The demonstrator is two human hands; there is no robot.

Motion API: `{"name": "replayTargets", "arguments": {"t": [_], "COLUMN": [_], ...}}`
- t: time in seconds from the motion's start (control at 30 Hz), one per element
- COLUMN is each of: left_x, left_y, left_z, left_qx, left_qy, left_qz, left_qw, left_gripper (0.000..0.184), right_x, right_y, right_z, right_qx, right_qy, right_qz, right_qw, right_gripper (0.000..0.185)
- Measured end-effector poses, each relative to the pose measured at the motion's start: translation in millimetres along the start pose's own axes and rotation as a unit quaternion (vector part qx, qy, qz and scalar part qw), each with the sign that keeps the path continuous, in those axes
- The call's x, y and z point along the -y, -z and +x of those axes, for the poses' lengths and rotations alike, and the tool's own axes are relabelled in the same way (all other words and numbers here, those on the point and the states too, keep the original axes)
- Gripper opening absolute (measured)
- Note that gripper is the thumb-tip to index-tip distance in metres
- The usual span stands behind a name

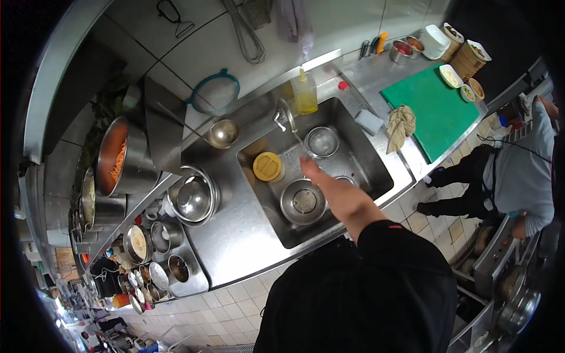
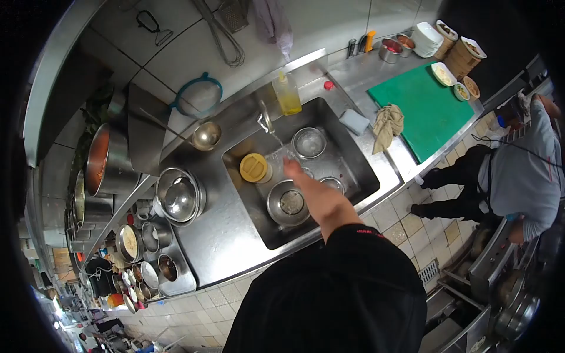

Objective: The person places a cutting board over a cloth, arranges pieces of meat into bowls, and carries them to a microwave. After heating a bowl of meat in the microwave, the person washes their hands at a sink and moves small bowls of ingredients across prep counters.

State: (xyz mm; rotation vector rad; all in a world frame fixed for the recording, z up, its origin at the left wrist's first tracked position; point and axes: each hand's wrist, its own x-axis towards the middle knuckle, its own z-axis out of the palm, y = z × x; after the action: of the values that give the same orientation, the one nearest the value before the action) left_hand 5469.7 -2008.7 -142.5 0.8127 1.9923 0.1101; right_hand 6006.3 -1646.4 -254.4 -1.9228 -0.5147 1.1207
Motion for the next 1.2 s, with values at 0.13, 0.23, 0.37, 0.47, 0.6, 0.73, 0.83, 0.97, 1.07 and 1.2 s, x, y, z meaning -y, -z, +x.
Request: {"name": "replayTargets", "arguments": {"t": [0.13,0.23,0.37,0.47,0.6,0.73,0.83,0.97,1.07,1.2], "left_x": [-1.0,0.5,4.8,6.4,10.7,14.3,19.7,12.7,-2.7,-14.3], "left_y": [3.3,5.0,8.7,11.7,18.9,29.2,32.4,31.1,15.1,6.4], "left_z": [13.5,22.7,35.0,45.9,63.9,87.9,98.3,114.3,133.6,155.5], "left_qx": [0.008,0.020,0.033,0.043,0.053,0.066,0.074,0.098,0.134,0.166], "left_qy": [-0.015,-0.028,-0.047,-0.064,-0.090,-0.118,-0.121,-0.132,-0.142,-0.147], "left_qz": [-0.006,0.000,0.006,0.007,0.007,0.001,0.002,0.010,0.015,0.024], "left_qw": [1.000,0.999,0.998,0.997,0.995,0.991,0.990,0.986,0.981,0.975], "left_gripper": [0.028,0.027,0.026,0.025,0.024,0.023,0.022,0.021,0.020,0.019], "right_x": [-29.5,15.3,161.1,206.8,140.7,0.3,-41.8,-138.6,-207.6,-265.1], "right_y": [46.8,96.2,192.1,232.4,222.5,233.3,241.8,258.5,253.9,233.5], "right_z": [-62.9,-80.4,-159.2,-202.9,-141.6,-152.5,-195.8,-272.8,-353.2,-474.3], "right_qx": [0.037,0.138,0.263,0.262,0.415,-0.006,-0.350,-0.343,-0.382,-0.411], "right_qy": [-0.024,0.009,0.252,0.297,0.095,0.255,0.230,0.026,-0.133,-0.288], "right_qz": [0.053,0.151,0.237,0.363,0.400,-0.134,0.211,-0.069,-0.170,-0.022], "right_qw": [0.998,0.979,0.901,0.843,0.811,0.958,0.883,0.936,0.898,0.865], "right_gripper": [0.020,0.014,0.004,0.010,0.025,0.015,0.009,0.041,0.066,0.080]}}
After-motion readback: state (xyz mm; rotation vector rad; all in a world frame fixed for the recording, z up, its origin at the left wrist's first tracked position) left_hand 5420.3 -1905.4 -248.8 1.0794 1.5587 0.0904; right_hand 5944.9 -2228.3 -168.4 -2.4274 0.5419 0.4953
